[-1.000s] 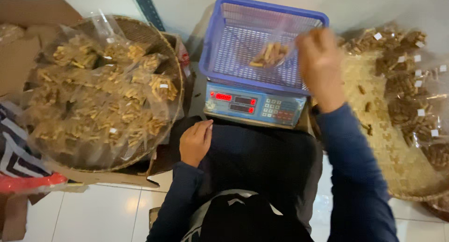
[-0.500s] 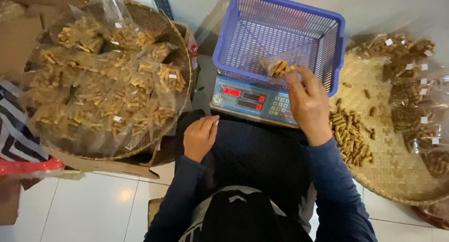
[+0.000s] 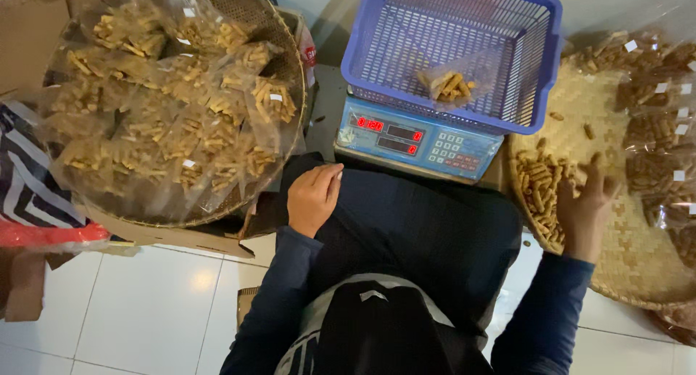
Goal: The person sits on the floor and packs dried snack pieces into clear plastic bags. They take pieces from large woven trays, place a filled bag on a digital scale to weigh it, adjust the contents, and set filled bags aside with the other packed bags.
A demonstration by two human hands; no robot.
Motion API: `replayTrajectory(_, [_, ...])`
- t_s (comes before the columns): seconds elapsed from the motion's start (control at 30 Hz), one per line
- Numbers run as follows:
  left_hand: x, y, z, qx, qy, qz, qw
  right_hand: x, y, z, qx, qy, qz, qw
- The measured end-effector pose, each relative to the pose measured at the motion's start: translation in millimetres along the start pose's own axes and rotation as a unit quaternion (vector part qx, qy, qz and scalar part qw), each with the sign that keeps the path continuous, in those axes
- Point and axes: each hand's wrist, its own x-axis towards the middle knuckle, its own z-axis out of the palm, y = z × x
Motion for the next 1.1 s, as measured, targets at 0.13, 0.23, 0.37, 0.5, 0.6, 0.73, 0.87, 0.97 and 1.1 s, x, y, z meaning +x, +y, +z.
replayTrajectory(0.13, [-2,-1,2,0.01,-0.003,0.01,1.0,-38,57,27,-0.065,-0.034,-0.006,0.997])
replayTrajectory(0.23, [-2,1,5,0.018,-0.002,0.013,1.0,-43,56,28,-0.004,-0.034,0.125,0.992])
replayTrajectory(0.37, [-2,3,7,0.019,-0.006,0.016,1.0,-18,-7,-8,0.074,0.025,0.075,0.994])
replayTrajectory(0.5, [-2,8,6,0.011,-0.01,0.004,1.0,30,-111,-48,0.153,0.034,-0.05,0.986])
replayTrajectory(0.6, [-2,10,5,0.012,-0.01,0.004,1.0,60,-180,-70,0.097,0.018,-0.234,0.967])
replayTrajectory(0.73, [-6,8,4,-0.001,-0.003,0.012,1.0,96,-234,-66,0.085,-0.025,-0.333,0.939])
replayTrajectory(0.87, [-20,10,10,-0.097,-0.005,-0.064,0.993,131,-246,-46,-0.024,-0.059,-0.35,0.935])
replayTrajectory(0.97, [-33,25,32,-0.322,-0.042,-0.201,0.924,164,-255,-32,-0.074,-0.027,-0.368,0.926])
replayTrajectory(1.1, [-29,60,65,-0.606,-0.189,-0.215,0.742,177,-277,-54,-0.027,0.044,-0.386,0.921])
